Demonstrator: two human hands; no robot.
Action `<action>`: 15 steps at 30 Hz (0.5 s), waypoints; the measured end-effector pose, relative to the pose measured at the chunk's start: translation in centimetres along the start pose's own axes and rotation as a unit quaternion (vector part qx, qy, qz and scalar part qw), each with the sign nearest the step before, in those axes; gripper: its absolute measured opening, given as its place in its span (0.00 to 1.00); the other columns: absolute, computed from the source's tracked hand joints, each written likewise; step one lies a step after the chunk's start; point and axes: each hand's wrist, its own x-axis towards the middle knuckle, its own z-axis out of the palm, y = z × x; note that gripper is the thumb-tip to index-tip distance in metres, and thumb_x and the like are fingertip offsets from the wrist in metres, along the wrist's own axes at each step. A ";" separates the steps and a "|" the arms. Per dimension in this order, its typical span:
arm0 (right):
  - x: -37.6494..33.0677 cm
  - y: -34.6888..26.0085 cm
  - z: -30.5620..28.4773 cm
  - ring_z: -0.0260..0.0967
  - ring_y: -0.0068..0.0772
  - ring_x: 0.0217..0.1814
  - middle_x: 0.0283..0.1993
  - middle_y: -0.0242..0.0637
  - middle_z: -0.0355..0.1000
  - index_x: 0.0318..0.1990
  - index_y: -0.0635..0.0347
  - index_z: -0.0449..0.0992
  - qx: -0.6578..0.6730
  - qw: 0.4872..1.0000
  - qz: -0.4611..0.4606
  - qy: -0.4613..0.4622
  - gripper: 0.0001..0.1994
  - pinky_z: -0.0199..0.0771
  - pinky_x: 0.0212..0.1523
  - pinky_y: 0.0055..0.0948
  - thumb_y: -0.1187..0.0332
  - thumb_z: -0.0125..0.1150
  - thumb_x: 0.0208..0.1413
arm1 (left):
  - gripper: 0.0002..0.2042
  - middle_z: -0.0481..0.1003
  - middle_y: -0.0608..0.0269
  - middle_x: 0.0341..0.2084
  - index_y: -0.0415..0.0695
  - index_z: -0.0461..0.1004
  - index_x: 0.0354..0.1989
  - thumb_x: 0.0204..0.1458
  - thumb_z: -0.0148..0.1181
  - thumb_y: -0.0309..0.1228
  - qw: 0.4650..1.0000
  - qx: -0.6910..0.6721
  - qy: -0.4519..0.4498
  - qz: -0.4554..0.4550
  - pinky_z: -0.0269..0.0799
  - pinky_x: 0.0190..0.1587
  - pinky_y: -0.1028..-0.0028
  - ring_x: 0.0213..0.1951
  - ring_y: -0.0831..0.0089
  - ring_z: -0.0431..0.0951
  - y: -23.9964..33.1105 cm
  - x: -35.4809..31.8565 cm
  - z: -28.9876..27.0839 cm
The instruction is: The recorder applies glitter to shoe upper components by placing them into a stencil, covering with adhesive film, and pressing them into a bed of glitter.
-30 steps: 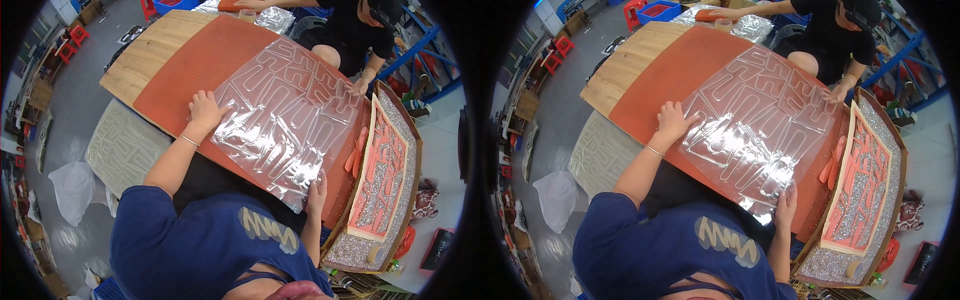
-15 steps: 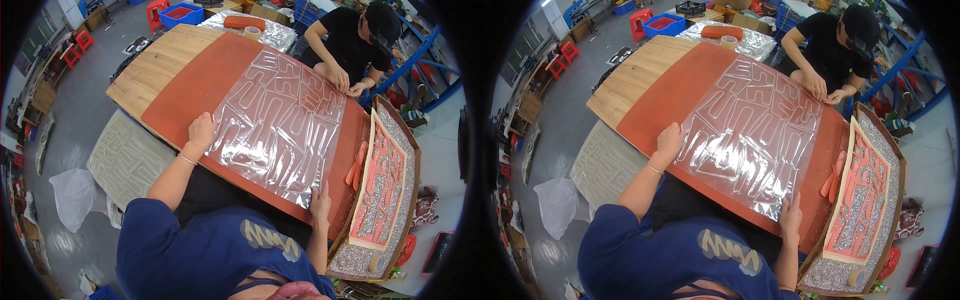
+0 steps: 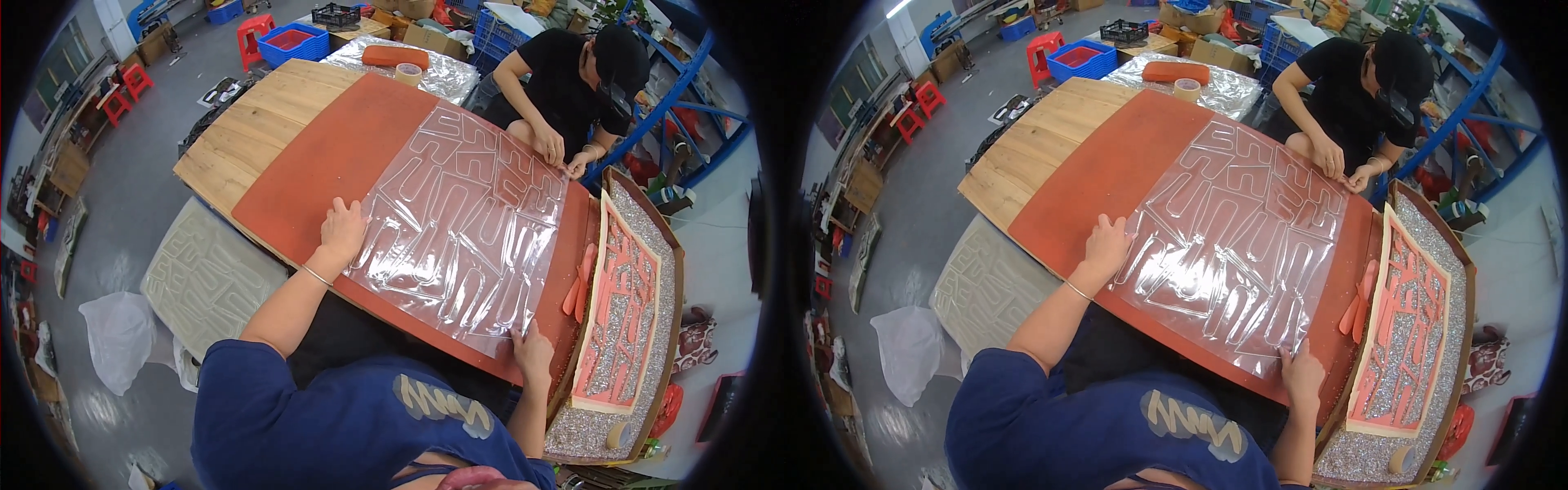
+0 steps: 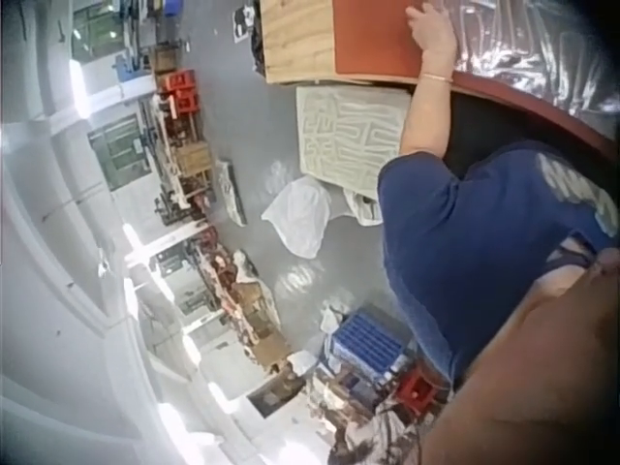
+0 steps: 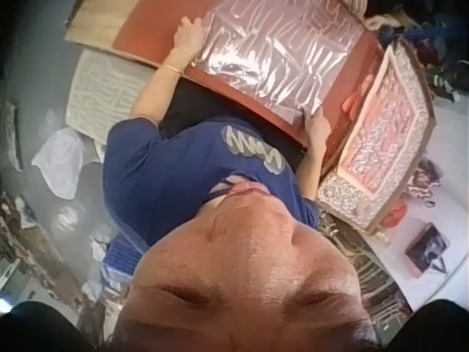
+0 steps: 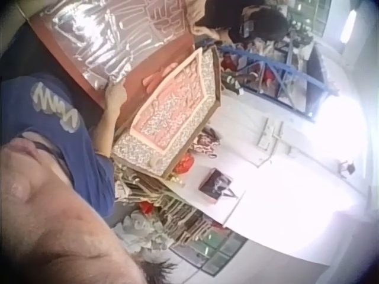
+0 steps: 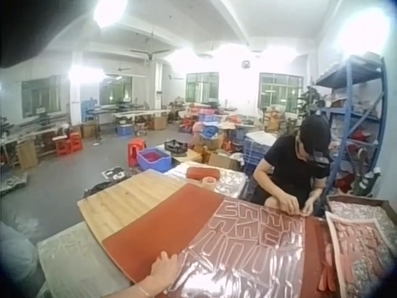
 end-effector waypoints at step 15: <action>16.5 -8.2 3.0 0.44 0.49 0.72 0.69 0.47 0.51 0.65 0.59 0.58 -0.068 0.960 -0.200 0.184 0.26 0.42 0.68 0.51 0.55 0.41 0.63 | 0.40 0.44 0.42 0.67 0.39 0.52 0.66 0.54 0.42 0.60 0.977 -0.119 0.043 0.172 0.29 0.68 0.50 0.70 0.53 0.40 7.0 2.2 7.1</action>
